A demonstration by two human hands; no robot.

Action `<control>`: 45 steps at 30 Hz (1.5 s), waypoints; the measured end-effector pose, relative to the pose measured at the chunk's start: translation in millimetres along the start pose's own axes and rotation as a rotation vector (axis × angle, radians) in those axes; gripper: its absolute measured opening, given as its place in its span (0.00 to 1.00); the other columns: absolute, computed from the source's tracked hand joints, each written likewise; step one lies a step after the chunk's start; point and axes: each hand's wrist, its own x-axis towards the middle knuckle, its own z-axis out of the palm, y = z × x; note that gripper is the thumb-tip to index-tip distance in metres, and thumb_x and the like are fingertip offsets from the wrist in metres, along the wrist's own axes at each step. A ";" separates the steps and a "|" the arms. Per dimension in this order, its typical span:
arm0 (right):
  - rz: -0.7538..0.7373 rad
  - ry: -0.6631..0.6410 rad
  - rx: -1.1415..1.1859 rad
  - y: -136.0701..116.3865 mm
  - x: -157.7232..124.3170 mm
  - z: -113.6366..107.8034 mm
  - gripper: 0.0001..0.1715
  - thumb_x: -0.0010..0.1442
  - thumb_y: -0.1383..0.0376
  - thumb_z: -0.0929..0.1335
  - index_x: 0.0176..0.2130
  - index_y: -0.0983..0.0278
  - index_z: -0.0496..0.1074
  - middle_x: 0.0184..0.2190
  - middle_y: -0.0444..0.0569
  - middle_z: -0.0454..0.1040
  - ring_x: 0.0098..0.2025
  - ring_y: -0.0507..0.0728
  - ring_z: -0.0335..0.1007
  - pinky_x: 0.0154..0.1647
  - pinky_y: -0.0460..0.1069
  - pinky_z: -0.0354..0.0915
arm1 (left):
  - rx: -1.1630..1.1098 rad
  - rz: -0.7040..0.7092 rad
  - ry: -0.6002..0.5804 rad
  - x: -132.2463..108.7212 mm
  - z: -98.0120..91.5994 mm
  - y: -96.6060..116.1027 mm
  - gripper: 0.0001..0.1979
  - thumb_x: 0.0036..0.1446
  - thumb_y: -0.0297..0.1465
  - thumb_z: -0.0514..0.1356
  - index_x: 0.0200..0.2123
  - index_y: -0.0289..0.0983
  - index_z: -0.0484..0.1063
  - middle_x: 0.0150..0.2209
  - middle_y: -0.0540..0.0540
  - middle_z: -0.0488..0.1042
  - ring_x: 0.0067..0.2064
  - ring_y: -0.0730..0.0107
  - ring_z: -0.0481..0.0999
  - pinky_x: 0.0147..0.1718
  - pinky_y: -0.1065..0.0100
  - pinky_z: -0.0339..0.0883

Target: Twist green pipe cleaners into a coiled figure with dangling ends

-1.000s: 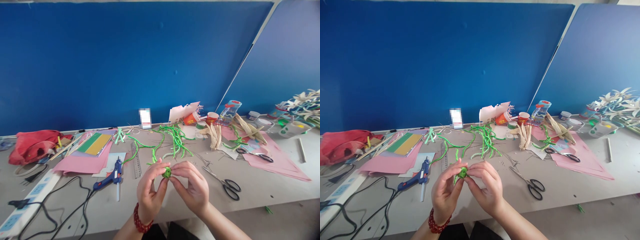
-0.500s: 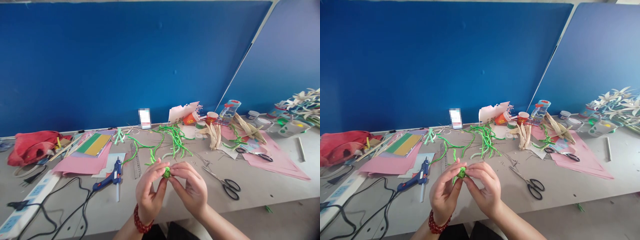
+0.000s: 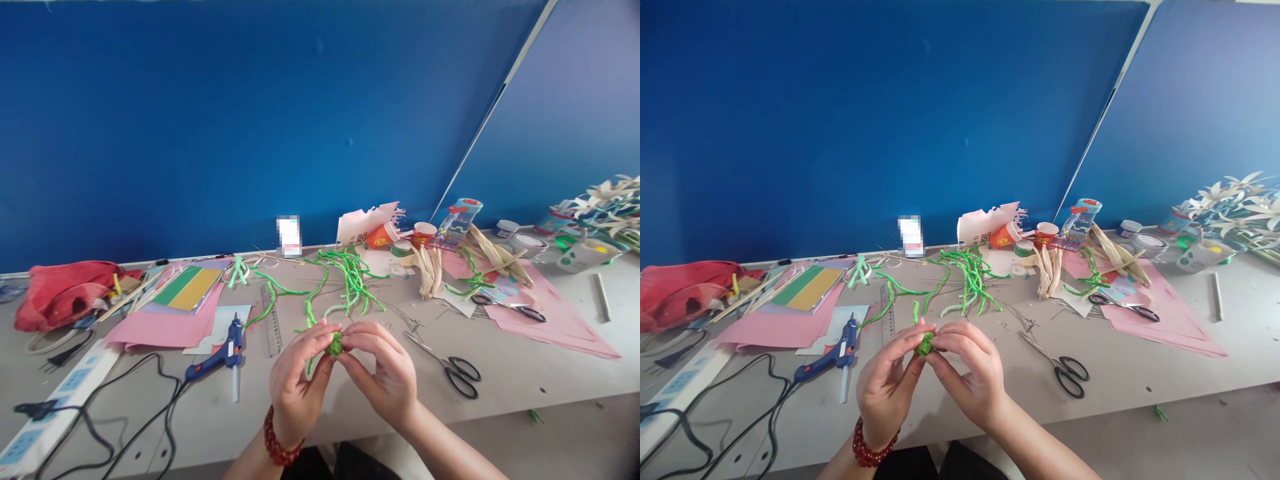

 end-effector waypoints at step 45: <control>0.557 0.069 0.340 48.4 -23.7 2.3 0.08 0.61 0.61 0.72 0.38 0.63 0.74 0.31 0.48 0.78 0.28 0.52 0.76 0.30 0.47 0.76 | -0.405 -0.724 -0.182 9.5 -1.6 -13.0 0.16 0.57 0.35 0.67 0.47 0.37 0.74 0.41 0.41 0.80 0.41 0.63 0.81 0.40 0.66 0.76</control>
